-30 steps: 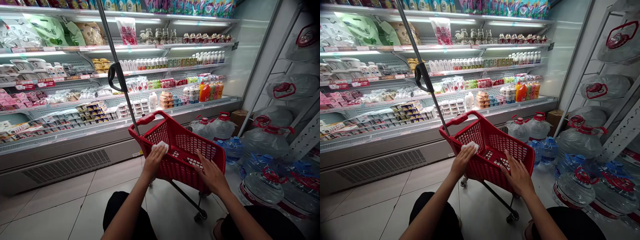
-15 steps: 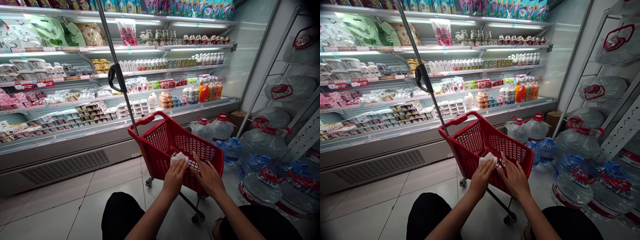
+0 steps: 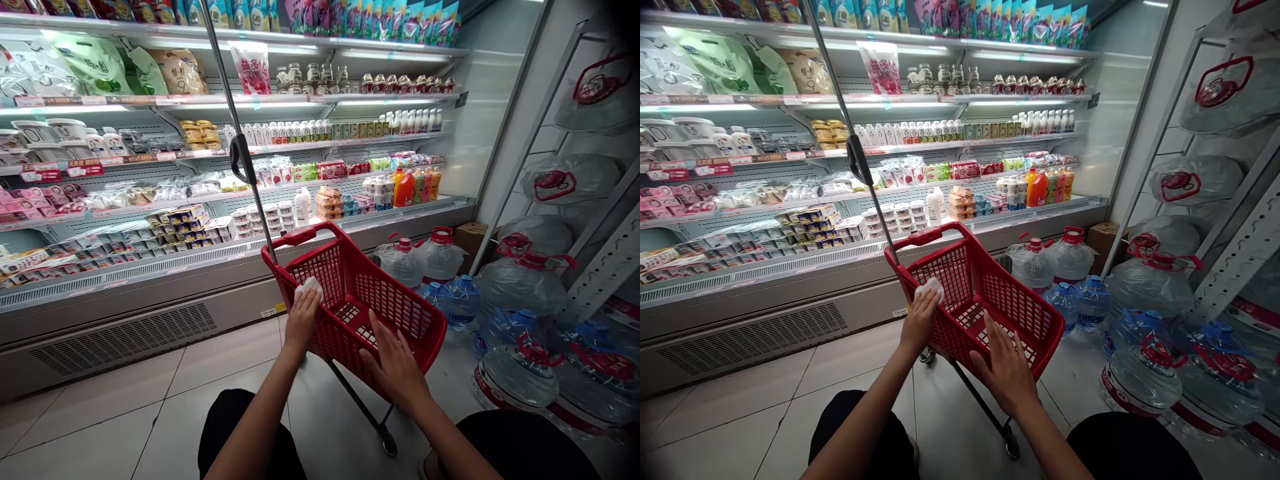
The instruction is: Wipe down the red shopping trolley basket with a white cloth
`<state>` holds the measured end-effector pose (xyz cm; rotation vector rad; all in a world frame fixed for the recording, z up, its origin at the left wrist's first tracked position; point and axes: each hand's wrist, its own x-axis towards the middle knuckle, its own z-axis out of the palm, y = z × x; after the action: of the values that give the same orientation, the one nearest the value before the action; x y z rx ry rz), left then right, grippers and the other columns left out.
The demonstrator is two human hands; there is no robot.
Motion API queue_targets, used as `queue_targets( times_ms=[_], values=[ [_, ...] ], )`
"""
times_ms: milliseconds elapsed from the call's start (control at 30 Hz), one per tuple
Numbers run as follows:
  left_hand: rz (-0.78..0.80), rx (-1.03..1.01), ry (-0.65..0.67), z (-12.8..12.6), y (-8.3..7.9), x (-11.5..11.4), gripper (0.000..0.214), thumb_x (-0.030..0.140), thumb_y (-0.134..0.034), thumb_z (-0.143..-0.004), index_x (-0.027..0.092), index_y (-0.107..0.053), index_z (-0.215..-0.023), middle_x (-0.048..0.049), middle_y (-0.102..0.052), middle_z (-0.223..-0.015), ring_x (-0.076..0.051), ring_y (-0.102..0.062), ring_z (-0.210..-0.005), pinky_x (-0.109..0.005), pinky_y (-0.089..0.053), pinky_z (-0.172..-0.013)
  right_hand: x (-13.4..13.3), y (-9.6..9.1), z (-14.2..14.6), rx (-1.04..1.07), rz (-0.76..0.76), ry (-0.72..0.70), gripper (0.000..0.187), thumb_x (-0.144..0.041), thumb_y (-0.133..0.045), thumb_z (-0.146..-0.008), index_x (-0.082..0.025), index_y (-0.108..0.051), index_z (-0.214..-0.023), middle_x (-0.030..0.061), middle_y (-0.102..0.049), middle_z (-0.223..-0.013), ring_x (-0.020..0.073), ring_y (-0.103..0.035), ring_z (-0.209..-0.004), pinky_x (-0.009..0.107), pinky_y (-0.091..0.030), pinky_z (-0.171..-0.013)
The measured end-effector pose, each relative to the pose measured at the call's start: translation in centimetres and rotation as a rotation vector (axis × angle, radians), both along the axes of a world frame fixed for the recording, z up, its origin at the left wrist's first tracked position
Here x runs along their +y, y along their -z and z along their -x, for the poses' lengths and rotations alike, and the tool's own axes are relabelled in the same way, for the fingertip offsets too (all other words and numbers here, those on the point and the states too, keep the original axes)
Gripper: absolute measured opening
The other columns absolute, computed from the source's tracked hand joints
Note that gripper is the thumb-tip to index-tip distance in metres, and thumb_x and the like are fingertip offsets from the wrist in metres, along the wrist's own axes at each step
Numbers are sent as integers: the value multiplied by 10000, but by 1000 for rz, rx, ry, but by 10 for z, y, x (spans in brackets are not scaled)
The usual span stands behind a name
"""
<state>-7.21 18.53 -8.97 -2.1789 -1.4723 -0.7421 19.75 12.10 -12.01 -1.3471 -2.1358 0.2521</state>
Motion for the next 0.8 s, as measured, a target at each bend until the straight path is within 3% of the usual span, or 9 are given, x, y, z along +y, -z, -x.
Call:
queue_targets(
  times_ms=[100,167,233,300,400,533,667,800],
  values=[
    [10,-45,94,-40,24,-25,657,-29,-368,-967,193,-451,-1579,-86,-541,-1590,-232,-408,-1543,-540,-394,-1268,-8,-4,10,21,-83,-106,872,-623,-400,-1054,-310,106,-1692,70,-272,-1739,270,-303,-1589,623,-208,-1300],
    [29,-64,182,-60,37,-47,634,27,-386,-1009,223,-399,-1613,-76,-526,-1603,-215,-413,-1541,-517,-424,-1252,-9,-7,6,44,-99,-181,841,-596,-391,-1067,-295,76,-1698,69,-261,-1744,242,-304,-1589,548,-270,-1297],
    [42,-59,259,-68,44,-64,632,71,-389,-1039,243,-337,-1645,-75,-524,-1605,-197,-424,-1533,-494,-434,-1246,-4,-11,-8,40,-112,-222,780,-572,-378,-1079,-299,-2,-1706,58,-293,-1734,223,-328,-1579,494,-314,-1284],
    [46,-28,292,-63,42,-72,642,76,-375,-1048,257,-304,-1659,-69,-529,-1601,-183,-426,-1531,-480,-426,-1251,7,-12,-31,-10,-141,-199,708,-552,-374,-1087,-320,-113,-1703,35,-360,-1708,222,-352,-1567,503,-267,-1303],
    [55,8,250,-41,31,-64,688,13,-341,-1018,259,-300,-1659,-63,-514,-1613,-175,-407,-1540,-476,-406,-1264,27,-6,-69,-85,-145,-66,640,-543,-352,-1093,-323,-236,-1682,30,-481,-1637,247,-423,-1528,570,-214,-1310],
    [73,-24,171,-20,19,-36,780,-65,-318,-953,263,-295,-1660,-73,-482,-1636,-185,-386,-1551,-510,-391,-1271,36,9,-93,-106,-32,-17,605,-505,-271,-1111,-304,-245,-1680,46,-698,-1415,235,-634,-1335,529,-436,-1175],
    [119,-161,139,-22,19,-22,771,-58,-311,-961,265,-300,-1661,-79,-446,-1660,-204,-318,-1582,-539,-367,-1279,26,13,-78,-91,-30,47,588,-479,-235,-1114,-313,-241,-1678,43,-773,-1273,232,-716,-1198,487,-528,-1040],
    [186,-248,180,-35,23,-36,763,-31,-302,-989,309,-269,-1671,-55,-392,-1691,-209,-273,-1599,-543,-359,-1278,15,11,-50,-53,-54,127,618,-487,-222,-1115,-271,-185,-1692,88,-782,-1239,247,-733,-1145,487,-507,-1034]
  ],
)
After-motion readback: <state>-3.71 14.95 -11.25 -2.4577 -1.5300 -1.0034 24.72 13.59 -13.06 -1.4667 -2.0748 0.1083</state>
